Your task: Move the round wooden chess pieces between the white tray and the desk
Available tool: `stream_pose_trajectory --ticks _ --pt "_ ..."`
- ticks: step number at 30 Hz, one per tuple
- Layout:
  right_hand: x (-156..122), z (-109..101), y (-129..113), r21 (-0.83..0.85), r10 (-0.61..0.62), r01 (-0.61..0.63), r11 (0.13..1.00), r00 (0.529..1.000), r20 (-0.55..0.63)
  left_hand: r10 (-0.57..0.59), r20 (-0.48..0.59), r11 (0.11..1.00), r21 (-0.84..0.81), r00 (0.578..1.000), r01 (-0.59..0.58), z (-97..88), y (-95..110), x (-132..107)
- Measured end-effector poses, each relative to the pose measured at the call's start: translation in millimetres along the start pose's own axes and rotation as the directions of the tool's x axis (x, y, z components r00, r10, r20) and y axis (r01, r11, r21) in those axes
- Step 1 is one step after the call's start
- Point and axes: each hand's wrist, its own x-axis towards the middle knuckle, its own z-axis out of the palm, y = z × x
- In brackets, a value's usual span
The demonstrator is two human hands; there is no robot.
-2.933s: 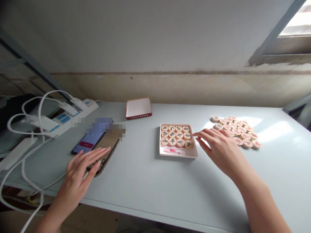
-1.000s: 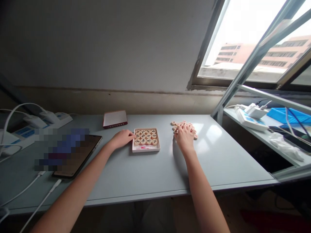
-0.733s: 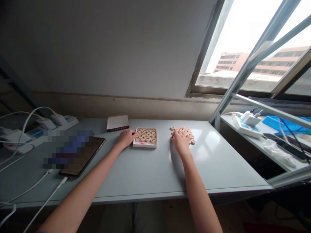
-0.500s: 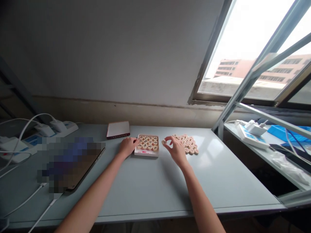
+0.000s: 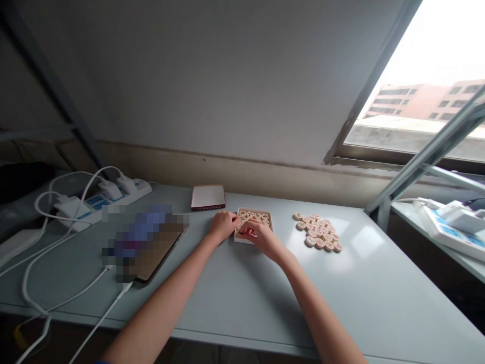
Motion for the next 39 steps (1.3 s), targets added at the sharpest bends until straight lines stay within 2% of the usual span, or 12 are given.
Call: stream_pose_trajectory --ticks 5,10,14,16,19,22,25,27,29,31,36,39 --pt "-2.5 1.5 1.3 0.027 -0.054 0.055 0.998 0.998 -0.014 0.005 0.001 1.000 -0.016 1.000 -0.005 2.3 -2.5 0.9" --pt "-8.0 0.6 0.3 -0.013 -0.030 0.029 0.999 0.999 -0.038 0.020 -0.003 0.999 -0.031 1.000 -0.020 4.5 -3.9 0.8" --pt "-18.0 -19.7 9.6 -0.187 0.008 -0.028 0.982 0.994 -0.109 0.051 -0.012 0.998 -0.037 0.999 -0.052 6.9 -5.5 0.4" --pt "-28.7 -34.1 20.8 -0.404 0.043 -0.116 0.907 0.982 -0.185 0.048 -0.015 0.998 -0.039 0.999 -0.048 7.7 -6.1 0.5" --pt "-50.2 -48.6 45.3 -0.633 0.132 -0.278 0.722 0.954 -0.268 0.041 -0.013 0.998 -0.046 0.999 -0.041 8.1 -6.6 1.3" --pt "-68.3 -48.0 70.4 -0.737 0.220 -0.340 0.584 0.940 -0.260 0.036 -0.001 0.998 -0.060 0.999 -0.036 8.0 -6.6 2.5" --pt "-72.5 -38.5 84.6 -0.765 0.276 -0.357 0.536 0.930 -0.242 0.008 0.006 0.998 -0.065 1.000 -0.008 8.2 -6.4 3.3" --pt "-68.4 -32.2 86.4 -0.751 0.329 -0.409 0.518 0.906 -0.266 0.002 0.004 0.998 -0.068 1.000 -0.002 8.4 -6.3 3.6" --pt "-62.9 -26.9 85.1 -0.736 0.388 -0.450 0.506 0.881 -0.271 0.010 0.002 0.997 -0.077 1.000 -0.010 8.7 -6.4 3.8" --pt "-58.8 -22.6 84.1 -0.724 0.411 -0.452 0.521 0.876 -0.251 0.021 0.002 0.996 -0.087 1.000 -0.021 9.2 -6.7 4.0" --pt "-59.5 -15.5 89.0 -0.693 0.317 -0.374 0.616 0.923 -0.216 0.029 -0.011 0.994 -0.108 1.000 -0.030 12.2 -8.5 4.4" --pt "-62.2 -16.3 90.8 -0.653 0.284 -0.356 0.668 0.934 -0.219 0.041 -0.017 0.991 -0.123 0.999 -0.043 13.6 -10.1 4.5"
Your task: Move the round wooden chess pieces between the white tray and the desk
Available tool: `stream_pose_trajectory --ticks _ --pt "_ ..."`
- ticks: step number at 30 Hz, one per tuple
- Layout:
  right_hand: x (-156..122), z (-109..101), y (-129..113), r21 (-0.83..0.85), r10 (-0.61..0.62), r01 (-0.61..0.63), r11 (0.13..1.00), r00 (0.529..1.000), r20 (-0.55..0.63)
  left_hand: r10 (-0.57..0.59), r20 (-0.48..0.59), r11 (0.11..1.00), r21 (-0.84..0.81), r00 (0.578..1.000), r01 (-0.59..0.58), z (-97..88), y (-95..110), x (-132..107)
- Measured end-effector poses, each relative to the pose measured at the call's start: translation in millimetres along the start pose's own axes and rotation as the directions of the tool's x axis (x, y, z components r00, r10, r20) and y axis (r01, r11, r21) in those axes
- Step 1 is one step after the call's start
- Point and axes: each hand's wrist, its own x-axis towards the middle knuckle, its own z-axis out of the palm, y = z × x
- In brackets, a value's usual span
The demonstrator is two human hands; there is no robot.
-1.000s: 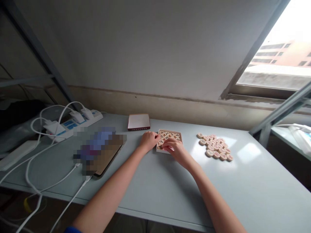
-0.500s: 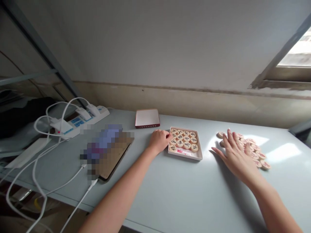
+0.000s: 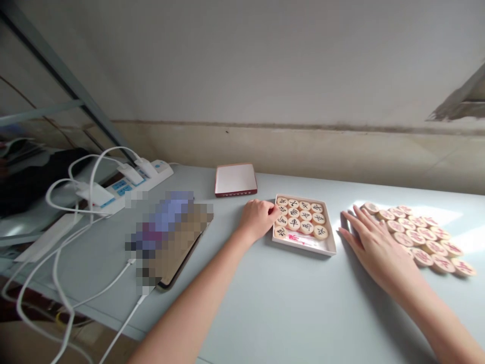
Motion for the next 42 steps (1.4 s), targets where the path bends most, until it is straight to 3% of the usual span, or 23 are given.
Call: stream_pose_trajectory --ticks 3,6,11,16,19,22,25,27,32,37,42 --pt "-0.6 -6.4 2.0 0.026 -0.027 0.029 0.999 0.998 -0.060 0.007 -0.005 1.000 -0.003 1.000 -0.007 0.5 -1.2 0.4" --pt "-1.6 -15.8 6.1 -0.049 -0.009 0.002 0.999 0.988 -0.157 0.010 -0.006 1.000 -0.010 1.000 -0.010 0.9 -1.5 1.0" --pt "-5.2 -20.9 19.0 -0.212 0.061 -0.082 0.974 0.993 -0.105 0.018 0.006 1.000 -0.010 1.000 -0.018 0.6 -0.5 1.1" --pt "-3.9 -28.4 12.7 -0.233 0.050 -0.098 0.968 0.978 -0.204 0.016 0.000 1.000 0.013 1.000 -0.016 -2.6 2.4 -0.5" --pt "-0.3 -37.4 1.5 -0.127 0.066 -0.099 0.987 0.967 -0.247 -0.009 0.019 1.000 0.026 1.000 0.009 -5.5 6.0 -2.8" --pt "3.2 -42.9 -9.2 0.125 0.105 -0.074 0.989 0.958 -0.267 -0.055 0.016 0.996 0.071 0.998 0.054 -9.9 10.4 -5.9" --pt "4.0 -44.5 -19.5 0.355 0.074 0.020 0.935 0.966 -0.248 -0.083 0.044 0.991 0.107 0.996 0.078 -16.8 12.9 -8.8" --pt "2.8 -45.1 -26.7 0.396 0.011 0.093 0.913 0.967 -0.254 -0.094 0.104 0.991 0.105 0.990 0.083 -22.2 13.3 -10.2" --pt "-1.0 -48.1 -50.9 0.484 -0.098 0.148 0.863 0.987 -0.127 -0.071 0.232 0.995 0.082 0.970 0.053 -32.8 16.1 -13.2" --pt "-4.1 -50.7 -75.3 0.561 -0.205 0.213 0.800 0.976 -0.078 -0.059 0.256 0.997 0.057 0.965 0.046 -36.4 18.4 -15.8" --pt "-7.6 -52.5 -78.9 0.585 -0.264 0.241 0.774 0.963 -0.048 -0.046 0.236 0.999 0.028 0.971 0.040 -33.7 13.2 -15.3"
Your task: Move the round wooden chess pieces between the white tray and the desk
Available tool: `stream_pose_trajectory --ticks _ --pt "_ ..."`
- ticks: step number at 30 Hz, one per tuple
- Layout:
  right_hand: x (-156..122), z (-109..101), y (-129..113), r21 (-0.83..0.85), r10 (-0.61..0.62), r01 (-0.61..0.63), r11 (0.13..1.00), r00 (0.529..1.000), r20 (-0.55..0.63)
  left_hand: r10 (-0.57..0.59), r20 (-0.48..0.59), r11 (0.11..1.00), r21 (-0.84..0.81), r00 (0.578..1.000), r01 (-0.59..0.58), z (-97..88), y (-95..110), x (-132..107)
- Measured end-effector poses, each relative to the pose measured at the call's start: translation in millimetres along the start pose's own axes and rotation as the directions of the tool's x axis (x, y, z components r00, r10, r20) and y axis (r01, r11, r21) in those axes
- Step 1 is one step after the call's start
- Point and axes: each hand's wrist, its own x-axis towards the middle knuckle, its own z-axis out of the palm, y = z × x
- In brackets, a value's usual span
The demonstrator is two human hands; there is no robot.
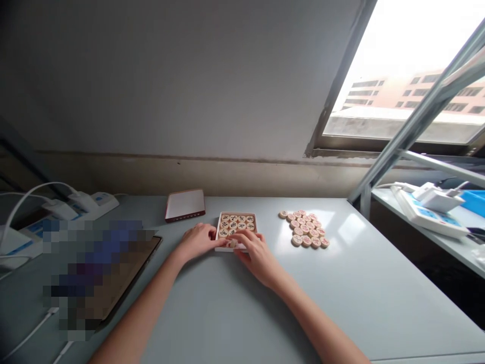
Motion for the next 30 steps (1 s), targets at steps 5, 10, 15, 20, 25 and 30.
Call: stream_pose_trajectory --ticks 5,10,15,20,25,30 --pt "0.4 -1.9 3.5 0.038 0.008 -0.007 0.999 0.999 -0.032 0.016 -0.018 0.999 -0.030 1.000 -0.017 2.0 -3.1 0.2" --pt "4.0 1.4 4.8 0.057 -0.050 0.053 0.997 0.997 -0.055 0.010 -0.015 0.999 -0.032 1.000 -0.010 1.7 -2.4 0.3" --pt "2.4 -2.0 4.2 -0.099 -0.022 0.003 0.995 0.982 -0.190 0.013 -0.002 1.000 -0.005 1.000 -0.013 0.3 0.1 0.0" --pt "1.0 -8.8 3.1 -0.253 0.096 -0.186 0.949 0.939 -0.330 0.036 -0.020 0.999 0.012 0.999 -0.036 -1.4 2.0 -2.5" --pt "2.6 -4.5 -3.1 -0.269 0.035 -0.085 0.959 0.982 -0.186 0.014 -0.015 1.000 -0.010 1.000 -0.015 -0.6 1.2 -2.7" --pt "-0.2 -0.8 -5.5 -0.310 -0.091 0.061 0.949 0.992 -0.084 0.043 -0.015 0.999 -0.015 0.999 -0.043 1.7 -1.3 -1.7"
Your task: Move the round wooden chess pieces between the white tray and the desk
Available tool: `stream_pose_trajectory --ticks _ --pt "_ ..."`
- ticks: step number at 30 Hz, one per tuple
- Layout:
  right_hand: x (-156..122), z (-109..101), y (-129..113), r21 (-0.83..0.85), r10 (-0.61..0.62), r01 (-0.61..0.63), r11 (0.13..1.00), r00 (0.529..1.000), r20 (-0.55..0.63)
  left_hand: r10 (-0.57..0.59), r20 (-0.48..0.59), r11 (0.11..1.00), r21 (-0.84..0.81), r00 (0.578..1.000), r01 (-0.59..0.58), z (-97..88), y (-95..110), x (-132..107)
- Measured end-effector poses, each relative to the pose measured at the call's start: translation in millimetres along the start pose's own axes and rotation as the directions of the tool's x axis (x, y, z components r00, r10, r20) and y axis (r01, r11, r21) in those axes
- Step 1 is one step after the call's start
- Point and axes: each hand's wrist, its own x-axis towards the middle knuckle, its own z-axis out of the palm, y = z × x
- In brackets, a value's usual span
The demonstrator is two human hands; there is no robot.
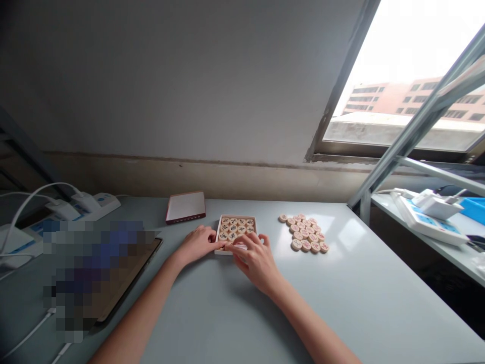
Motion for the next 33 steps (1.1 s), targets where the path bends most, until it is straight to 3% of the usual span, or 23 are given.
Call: stream_pose_trajectory --ticks 9,16,24,33 --pt "-2.3 3.6 1.6 -0.014 -0.025 0.025 1.000 1.000 0.009 -0.026 0.006 0.999 0.048 1.000 0.026 -1.2 6.2 0.2" --pt "-0.4 -3.9 11.6 -0.066 0.194 -0.196 0.978 0.980 -0.036 -0.045 -0.058 0.991 0.127 0.997 0.052 5.3 11.9 1.4" --pt "-2.6 -1.2 11.4 -0.022 0.090 -0.089 0.996 0.994 0.054 -0.011 -0.061 0.985 0.173 0.998 0.022 5.7 11.7 0.8" --pt "-3.9 -7.0 24.1 -0.083 0.090 -0.090 0.992 0.996 -0.009 -0.014 -0.028 0.981 0.195 1.000 0.019 4.6 11.4 1.0"
